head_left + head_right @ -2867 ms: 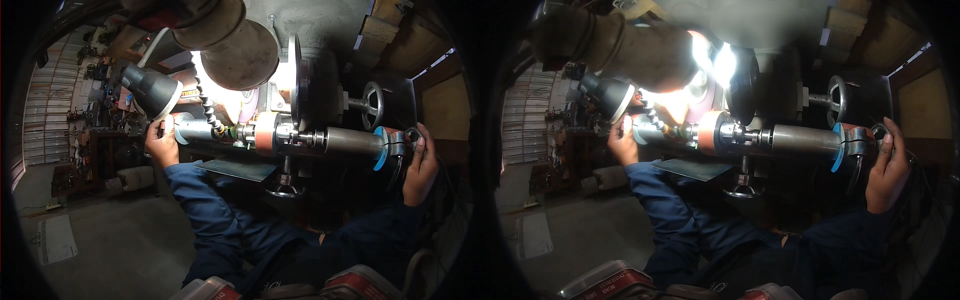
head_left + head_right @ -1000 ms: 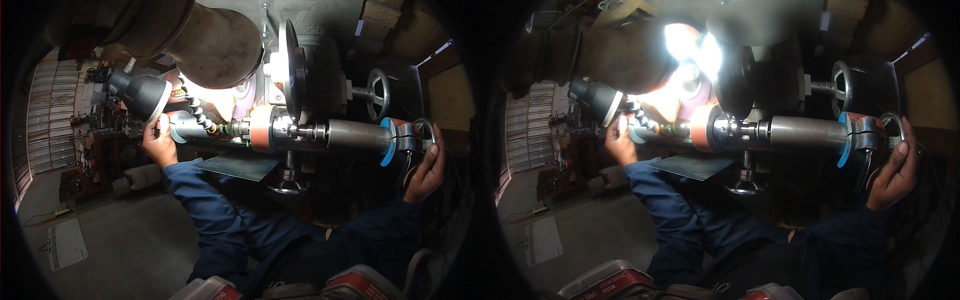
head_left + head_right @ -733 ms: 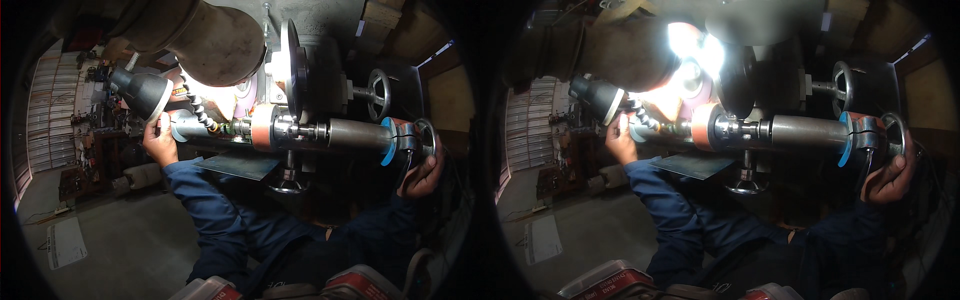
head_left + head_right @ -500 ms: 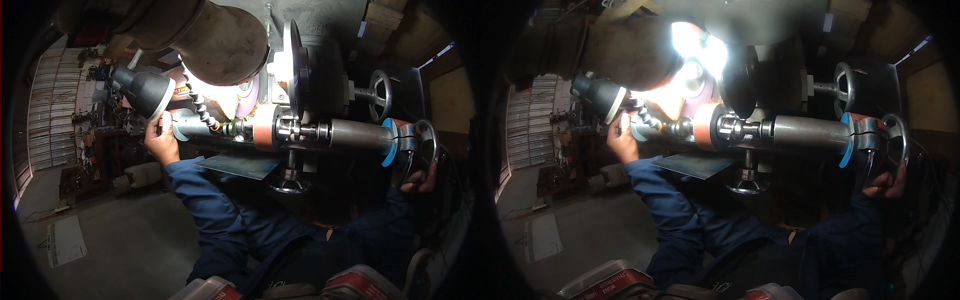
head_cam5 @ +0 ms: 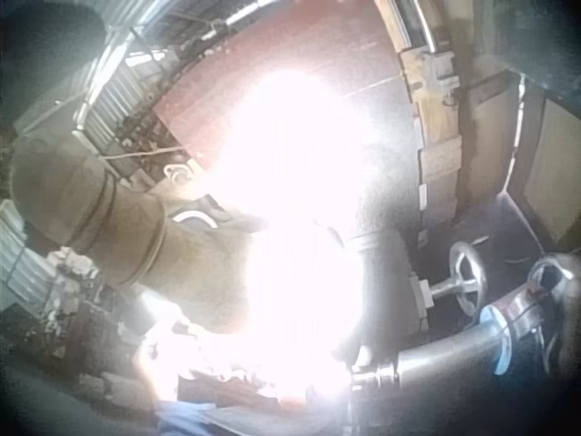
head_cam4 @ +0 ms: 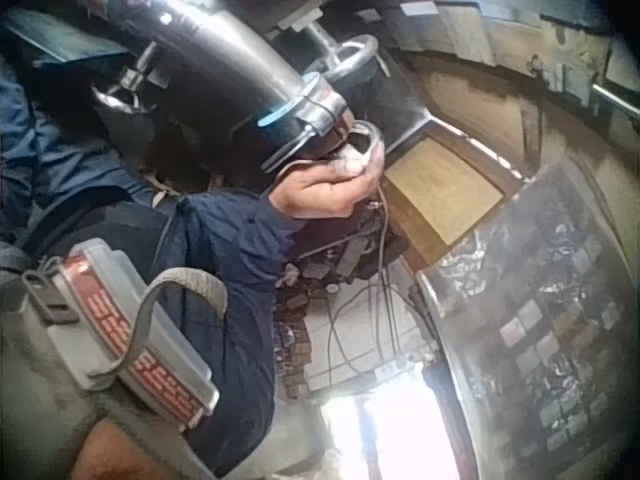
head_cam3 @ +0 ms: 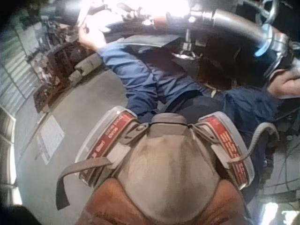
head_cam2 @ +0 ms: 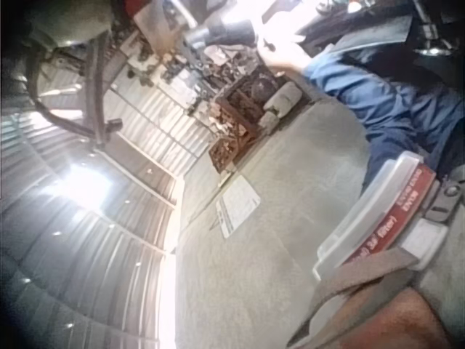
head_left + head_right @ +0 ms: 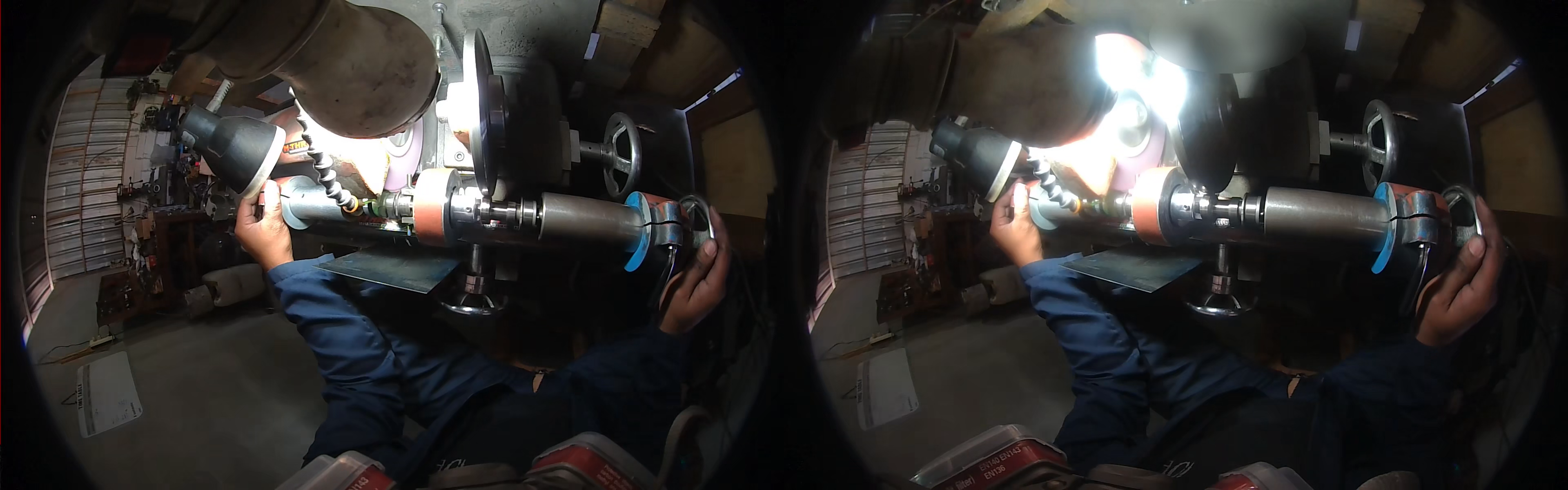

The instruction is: Operator is using a bench-mounted lathe or specialty repair machine to work on a cylindrical component, possibly a motorcycle clutch or engine part.

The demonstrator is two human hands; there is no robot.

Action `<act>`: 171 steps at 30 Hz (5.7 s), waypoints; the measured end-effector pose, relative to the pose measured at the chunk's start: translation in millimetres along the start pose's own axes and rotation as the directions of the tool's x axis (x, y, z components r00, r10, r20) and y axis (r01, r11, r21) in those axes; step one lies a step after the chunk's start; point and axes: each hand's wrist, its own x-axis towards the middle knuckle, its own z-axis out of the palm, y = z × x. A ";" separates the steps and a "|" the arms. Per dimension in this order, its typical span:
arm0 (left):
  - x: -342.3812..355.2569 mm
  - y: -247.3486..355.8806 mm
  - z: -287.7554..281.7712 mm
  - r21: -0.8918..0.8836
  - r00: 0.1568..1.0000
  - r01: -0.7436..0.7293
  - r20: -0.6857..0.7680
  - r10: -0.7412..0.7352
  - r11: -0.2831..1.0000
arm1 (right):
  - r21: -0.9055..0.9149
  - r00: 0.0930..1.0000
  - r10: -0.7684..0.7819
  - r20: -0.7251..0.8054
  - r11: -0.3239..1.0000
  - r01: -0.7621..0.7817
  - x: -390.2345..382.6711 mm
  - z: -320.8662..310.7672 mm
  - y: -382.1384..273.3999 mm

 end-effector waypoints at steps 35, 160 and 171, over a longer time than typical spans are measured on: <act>0.5 -9.7 -3.8 -0.031 0.999 -0.012 -0.049 0.010 0.999 | -0.129 0.946 0.160 0.280 0.983 -0.128 24.2 -13.0 -14.3; -1.1 25.1 -8.8 0.041 0.996 0.030 -0.089 -0.026 0.999 | -0.073 0.999 -0.051 0.004 0.996 0.052 -0.4 -5.0 -19.6; -0.5 23.5 -8.5 -0.026 0.996 0.043 -0.081 -0.045 0.999 | -0.233 0.729 0.354 0.586 0.935 -0.266 73.9 -8.2 -27.1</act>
